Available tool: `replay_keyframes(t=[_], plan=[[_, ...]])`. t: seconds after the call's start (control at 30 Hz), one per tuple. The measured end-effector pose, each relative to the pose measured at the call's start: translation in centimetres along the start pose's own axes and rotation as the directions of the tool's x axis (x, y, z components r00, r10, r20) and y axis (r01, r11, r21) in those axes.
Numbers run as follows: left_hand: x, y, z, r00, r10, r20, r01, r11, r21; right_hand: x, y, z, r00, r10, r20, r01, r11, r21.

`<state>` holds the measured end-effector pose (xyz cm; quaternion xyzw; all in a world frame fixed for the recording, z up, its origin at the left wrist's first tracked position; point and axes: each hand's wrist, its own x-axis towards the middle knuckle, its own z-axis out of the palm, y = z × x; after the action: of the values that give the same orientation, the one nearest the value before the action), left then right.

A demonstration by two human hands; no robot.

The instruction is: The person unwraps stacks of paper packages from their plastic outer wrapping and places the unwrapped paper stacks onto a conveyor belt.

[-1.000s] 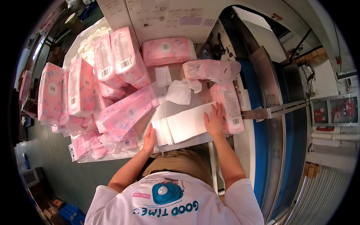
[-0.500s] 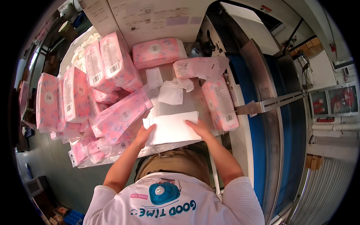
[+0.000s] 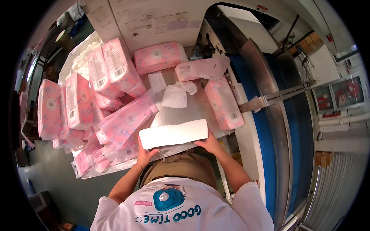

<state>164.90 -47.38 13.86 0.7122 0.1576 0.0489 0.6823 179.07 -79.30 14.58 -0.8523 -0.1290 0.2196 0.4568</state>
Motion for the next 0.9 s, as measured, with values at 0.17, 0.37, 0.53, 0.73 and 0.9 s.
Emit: replay_keyframes(t=[0.17,0.37,0.53,0.73,0.9], plan=[[1.4,0.5,2.8,0.996,0.085,-0.021,-0.082,0.992,0.096,-0.2,-3.9,1.1,0.995,0.096,-0.011,-0.096,0.995,0.003],[4.3,9.6,8.6,0.989,0.076,0.124,-0.052,0.982,-0.182,-6.1,-10.2,-9.0,0.928,-0.077,-0.365,0.176,0.953,0.246],[5.0,22.4,23.4,0.878,0.34,0.338,-0.212,0.908,-0.361,-16.1,-13.5,-24.0,0.637,-0.165,-0.753,0.3,0.953,0.045],[4.5,33.4,48.2,0.771,0.442,0.459,-0.351,0.896,-0.273,-25.5,-7.5,-41.3,0.342,0.194,-0.92,0.085,0.968,0.236],[6.6,28.0,61.6,0.81,-0.049,0.585,-0.189,0.922,0.339,-26.2,5.5,-49.3,0.561,0.562,-0.608,-0.144,0.789,0.597]])
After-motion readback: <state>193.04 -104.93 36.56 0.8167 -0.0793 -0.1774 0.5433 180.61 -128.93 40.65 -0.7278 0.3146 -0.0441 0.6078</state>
